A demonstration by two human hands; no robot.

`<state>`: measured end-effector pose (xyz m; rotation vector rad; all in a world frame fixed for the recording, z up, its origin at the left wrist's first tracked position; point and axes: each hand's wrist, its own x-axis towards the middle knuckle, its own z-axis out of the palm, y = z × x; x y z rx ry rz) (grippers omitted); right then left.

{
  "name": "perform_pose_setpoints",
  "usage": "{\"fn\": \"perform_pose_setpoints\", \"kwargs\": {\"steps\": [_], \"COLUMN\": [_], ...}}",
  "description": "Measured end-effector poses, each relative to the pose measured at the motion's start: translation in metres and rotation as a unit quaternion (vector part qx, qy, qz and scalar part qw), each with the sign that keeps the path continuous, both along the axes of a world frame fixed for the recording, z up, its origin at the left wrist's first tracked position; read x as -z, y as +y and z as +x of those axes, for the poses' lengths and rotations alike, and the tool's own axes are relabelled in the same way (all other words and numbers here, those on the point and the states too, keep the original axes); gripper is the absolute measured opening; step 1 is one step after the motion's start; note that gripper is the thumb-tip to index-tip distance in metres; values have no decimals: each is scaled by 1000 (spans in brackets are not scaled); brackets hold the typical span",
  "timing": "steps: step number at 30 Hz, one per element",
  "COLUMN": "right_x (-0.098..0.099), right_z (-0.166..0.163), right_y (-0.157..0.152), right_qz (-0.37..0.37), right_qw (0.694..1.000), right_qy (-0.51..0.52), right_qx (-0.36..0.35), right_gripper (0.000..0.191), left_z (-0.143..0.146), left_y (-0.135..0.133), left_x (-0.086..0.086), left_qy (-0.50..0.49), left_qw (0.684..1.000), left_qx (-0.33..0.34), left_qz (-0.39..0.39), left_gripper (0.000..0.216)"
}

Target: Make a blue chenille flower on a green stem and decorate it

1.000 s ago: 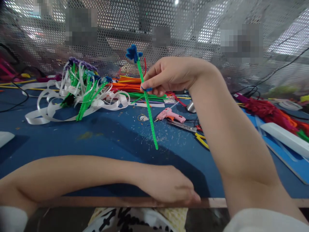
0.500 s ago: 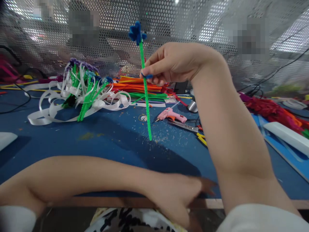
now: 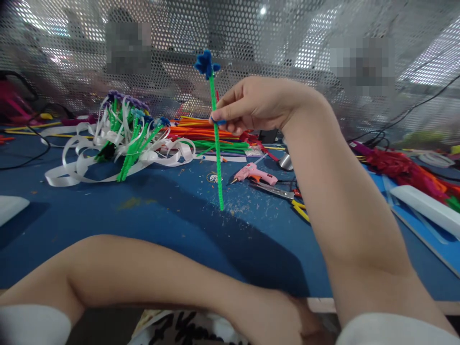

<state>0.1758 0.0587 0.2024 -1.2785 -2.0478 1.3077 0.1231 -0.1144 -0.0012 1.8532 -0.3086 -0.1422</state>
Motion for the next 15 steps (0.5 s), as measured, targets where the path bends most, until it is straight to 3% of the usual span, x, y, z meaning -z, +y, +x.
{"fn": "perform_pose_setpoints", "kwargs": {"steps": [2,5,11,14,15], "right_x": [2,1,-4,-5,-6], "right_z": [6,12,17,16,15], "right_y": [1,2,-6,-8,-6], "right_qz": [6,8,10,19,20], "right_qw": [1000,1000,998,997,997], "right_qy": [4,16,32,28,29], "right_qx": [4,6,50,72,70], "right_gripper": [6,5,11,15,15], "left_z": [-14,-28,-62,-72,-71], "left_y": [10,23,61,65,61], "left_x": [-7,-7,0,-6,-9], "left_qy": [82,118,164,154,149], "left_qw": [993,980,952,922,928], "left_qx": [-84,-152,-243,-335,-322], "left_qz": [-32,-49,-92,-119,-115], "left_gripper": [28,15,39,37,35]}}
